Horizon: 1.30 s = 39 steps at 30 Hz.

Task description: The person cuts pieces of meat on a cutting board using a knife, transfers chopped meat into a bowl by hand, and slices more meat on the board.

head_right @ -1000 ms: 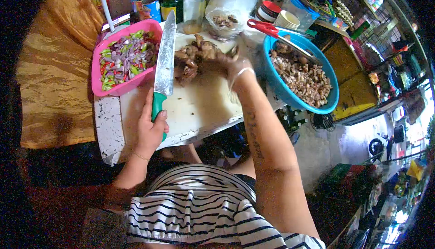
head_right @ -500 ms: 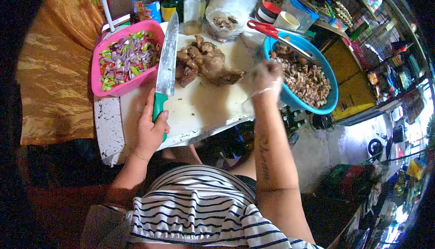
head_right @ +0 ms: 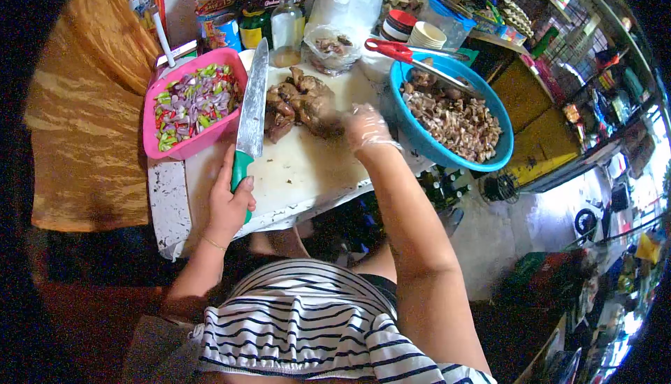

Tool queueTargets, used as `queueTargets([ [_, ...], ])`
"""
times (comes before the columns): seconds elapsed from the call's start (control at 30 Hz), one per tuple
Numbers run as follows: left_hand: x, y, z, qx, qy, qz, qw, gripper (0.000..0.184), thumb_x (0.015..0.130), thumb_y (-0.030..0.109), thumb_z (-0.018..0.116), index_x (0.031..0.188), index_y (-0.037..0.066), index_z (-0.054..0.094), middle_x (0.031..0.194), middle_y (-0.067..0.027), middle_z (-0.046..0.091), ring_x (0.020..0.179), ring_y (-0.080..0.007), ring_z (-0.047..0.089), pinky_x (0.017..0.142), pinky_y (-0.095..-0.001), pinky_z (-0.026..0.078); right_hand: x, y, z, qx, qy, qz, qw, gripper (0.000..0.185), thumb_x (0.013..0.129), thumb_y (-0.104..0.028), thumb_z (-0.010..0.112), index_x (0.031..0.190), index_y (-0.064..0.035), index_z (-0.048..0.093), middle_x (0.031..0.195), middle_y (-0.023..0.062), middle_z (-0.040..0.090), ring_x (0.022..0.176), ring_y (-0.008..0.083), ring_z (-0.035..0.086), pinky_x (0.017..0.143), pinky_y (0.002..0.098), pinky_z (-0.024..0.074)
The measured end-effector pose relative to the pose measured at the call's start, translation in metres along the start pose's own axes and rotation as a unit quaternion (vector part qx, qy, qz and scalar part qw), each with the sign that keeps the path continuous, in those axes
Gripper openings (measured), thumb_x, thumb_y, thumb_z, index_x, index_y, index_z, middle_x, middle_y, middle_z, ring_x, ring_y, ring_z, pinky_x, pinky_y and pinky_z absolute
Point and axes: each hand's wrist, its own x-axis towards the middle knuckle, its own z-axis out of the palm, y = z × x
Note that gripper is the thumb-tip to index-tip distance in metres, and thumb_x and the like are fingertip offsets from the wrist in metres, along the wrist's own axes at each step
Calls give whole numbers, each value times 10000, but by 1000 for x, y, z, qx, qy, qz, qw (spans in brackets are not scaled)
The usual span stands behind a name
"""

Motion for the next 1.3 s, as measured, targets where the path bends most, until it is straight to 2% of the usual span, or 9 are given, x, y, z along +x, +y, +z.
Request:
queueTargets([
  [0.13, -3, 7, -1, 5, -3, -26, 1000, 718, 967, -6, 579, 1607, 123, 279, 1145, -68, 629, 588, -68, 515, 526, -247, 482, 16, 12, 19, 8, -51, 39, 998, 284, 873, -91, 602, 1122, -91, 740, 1175, 208, 689, 1128, 372, 648, 983, 444, 523],
  [0.23, -6, 2, 0, 10, 2, 26, 1000, 734, 969, 19, 575, 1620, 150, 264, 897, -27, 588, 576, -81, 524, 543, -259, 494, 5, -4, 6, 58, -80, 10, 995, 270, 846, -101, 638, 1089, -49, 742, 1132, 222, 705, 1081, 380, 673, 958, 449, 538],
  [0.33, -8, 1, 0, 47, -16, 77, 996, 713, 962, -9, 586, 1602, 104, 292, 1110, -57, 641, 600, -54, 510, 531, -236, 481, -3, -32, -7, 56, -127, 46, 989, 227, 841, -131, 654, 1021, -41, 757, 1097, 226, 720, 1015, 392, 705, 903, 459, 569],
  [0.43, -5, 4, 8, 150, -45, 115, 981, 693, 941, 33, 619, 1575, 74, 343, 1193, -145, 660, 750, -212, 651, 700, -360, 547, -3, -36, 4, 72, -103, 47, 991, 233, 831, -149, 678, 1019, -36, 755, 1092, 242, 718, 1003, 395, 710, 895, 457, 576],
  [0.63, 3, 17, 39, 290, -102, 224, 925, 701, 923, 138, 668, 1562, 137, 379, 1007, -293, 685, 925, -496, 650, 822, -516, 534, -21, -43, -10, 128, -68, 38, 989, 296, 805, -218, 755, 1050, -60, 702, 1117, 227, 689, 1001, 409, 674, 897, 489, 541],
  [0.73, 4, 25, 45, 402, -116, 129, 899, 718, 914, 110, 663, 1567, 144, 367, 1083, -270, 685, 916, -469, 665, 804, -515, 539, -36, -37, 0, 151, 10, 25, 988, 282, 806, -218, 747, 1044, -74, 698, 1100, 224, 692, 992, 416, 671, 887, 499, 535],
  [1.03, -1, 14, 60, 450, -107, 156, 873, 764, 927, 129, 643, 1597, 170, 279, 889, -298, 644, 769, -496, 623, 714, -573, 499, -50, -23, 17, 221, 47, 160, 961, 217, 837, -171, 681, 1037, -91, 699, 975, 184, 725, 921, 386, 696, 833, 462, 557],
  [1.13, -2, 30, 61, 452, -123, 99, 878, 771, 923, 128, 646, 1599, 174, 279, 864, -308, 632, 764, -499, 620, 716, -572, 501, -65, -21, 16, 364, 139, 175, 904, 312, 800, -229, 792, 1051, -78, 687, 944, 173, 738, 921, 340, 724, 806, 429, 563],
  [1.3, -1, 19, 59, 440, -110, 122, 883, 770, 922, 129, 645, 1600, 179, 283, 849, -303, 627, 751, -493, 619, 718, -571, 502, -73, -27, 18, 785, 197, 255, 529, 223, 885, 77, 688, 1055, -45, 614, 1007, 91, 704, 846, 193, 684, 738, 307, 563],
])
